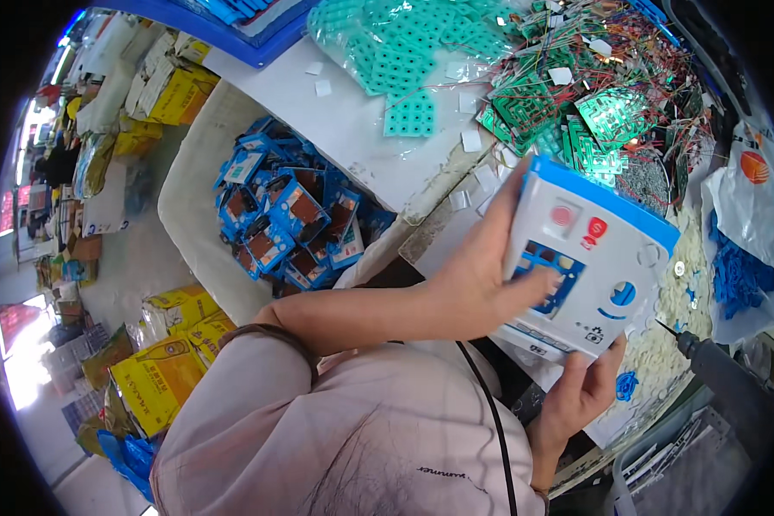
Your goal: Assembling electronic components into a plastic casing using an electric screwdriver.
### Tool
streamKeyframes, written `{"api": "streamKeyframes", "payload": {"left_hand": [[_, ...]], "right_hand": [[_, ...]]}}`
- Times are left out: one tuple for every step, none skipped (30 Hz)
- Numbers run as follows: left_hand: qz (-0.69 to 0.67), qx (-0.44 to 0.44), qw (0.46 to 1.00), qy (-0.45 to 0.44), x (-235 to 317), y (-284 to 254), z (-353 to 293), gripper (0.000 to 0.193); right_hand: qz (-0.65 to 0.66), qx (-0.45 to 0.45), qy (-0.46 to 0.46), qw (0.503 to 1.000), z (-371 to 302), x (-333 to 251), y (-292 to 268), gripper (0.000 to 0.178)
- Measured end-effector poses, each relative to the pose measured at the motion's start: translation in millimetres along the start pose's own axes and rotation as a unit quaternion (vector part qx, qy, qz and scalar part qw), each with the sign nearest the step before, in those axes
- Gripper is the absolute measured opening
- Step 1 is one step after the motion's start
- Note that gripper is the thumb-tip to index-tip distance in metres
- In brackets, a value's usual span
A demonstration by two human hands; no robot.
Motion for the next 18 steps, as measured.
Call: {"api": "streamKeyframes", "payload": {"left_hand": [[0.04,0.016,0.999,0.001,-3.4,-2.2,0.9,0.099],[0.069,-0.001,0.998,0.0,-1.3,-9.3,0.0,0.097],[0.064,0.0,0.998,-0.02,1.7,-13.0,-1.4,0.097],[0.06,-0.004,0.997,-0.041,6.4,-13.8,-1.7,0.096],[0.055,-0.008,0.996,-0.063,10.7,-13.4,-1.8,0.096],[0.032,-0.011,0.996,-0.079,15.2,-9.8,-1.0,0.095],[0.054,-0.02,0.996,-0.064,15.3,-6.0,0.5,0.093],[0.071,-0.028,0.996,-0.047,15.5,-2.6,1.6,0.091],[0.089,-0.04,0.995,-0.03,13.5,-0.7,4.0,0.09],[0.195,-0.05,0.979,0.026,12.0,-7.5,2.9,0.085],[0.299,-0.054,0.949,0.086,10.9,-16.6,0.9,0.081],[0.277,-0.048,0.958,0.055,8.3,-20.7,0.4,0.077],[0.261,-0.038,0.964,0.024,7.6,-24.2,-5.5,0.074],[0.245,-0.026,0.969,-0.007,5.7,-23.4,-8.4,0.071],[0.235,-0.007,0.972,-0.003,5.7,-20.7,-8.9,0.067],[0.224,0.012,0.975,0.001,6.3,-17.3,-8.6,0.064],[0.213,0.032,0.977,0.006,7.5,-13.0,-8.3,0.061],[0.17,0.092,0.981,0.02,9.3,0.8,-4.9,0.06]], "right_hand": [[-0.016,-0.005,-0.048,0.999,2.7,-2.3,0.9,0.059],[0.043,0.023,-0.057,0.997,4.5,-6.5,9.4,0.071],[0.098,0.052,-0.068,0.992,9.3,-14.5,12.8,0.083],[0.14,0.062,0.008,0.988,10.8,-17.5,7.0,0.111],[0.196,0.017,0.059,0.979,16.8,-21.8,5.8,0.099],[0.194,-0.015,0.151,0.969,8.2,8.5,-10.7,0.084],[0.207,-0.057,0.182,0.96,3.7,18.7,-17.6,0.074],[0.213,-0.102,0.213,0.948,0.7,26.6,-24.3,0.065],[0.241,-0.124,0.187,0.944,5.2,18.6,-14.1,0.059],[0.271,-0.152,0.16,0.937,10.1,10.7,-3.4,0.054],[0.29,-0.152,0.147,0.933,11.7,7.5,0.5,0.05],[0.307,-0.146,0.135,0.931,12.1,3.9,3.1,0.046],[0.305,-0.152,0.137,0.93,13.3,0.4,5.1,0.043],[0.286,-0.159,0.121,0.937,14.8,2.6,6.5,0.044],[0.303,-0.173,0.128,0.929,14.4,7.6,5.2,0.045],[0.319,-0.186,0.135,0.919,13.2,14.2,3.0,0.046],[0.313,-0.174,0.135,0.924,11.9,12.4,4.3,0.049],[0.309,-0.163,0.133,0.927,11.5,11.2,7.0,0.052]]}}
Point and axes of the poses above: each hand's wrist, its own z-axis towards the middle knuckle, its own y-axis out of the palm, x = y × z, the point moved 1 cm from there along z, towards the middle knuckle, and after that the axes turned 10 degrees about -z, right-handed, at the moved point
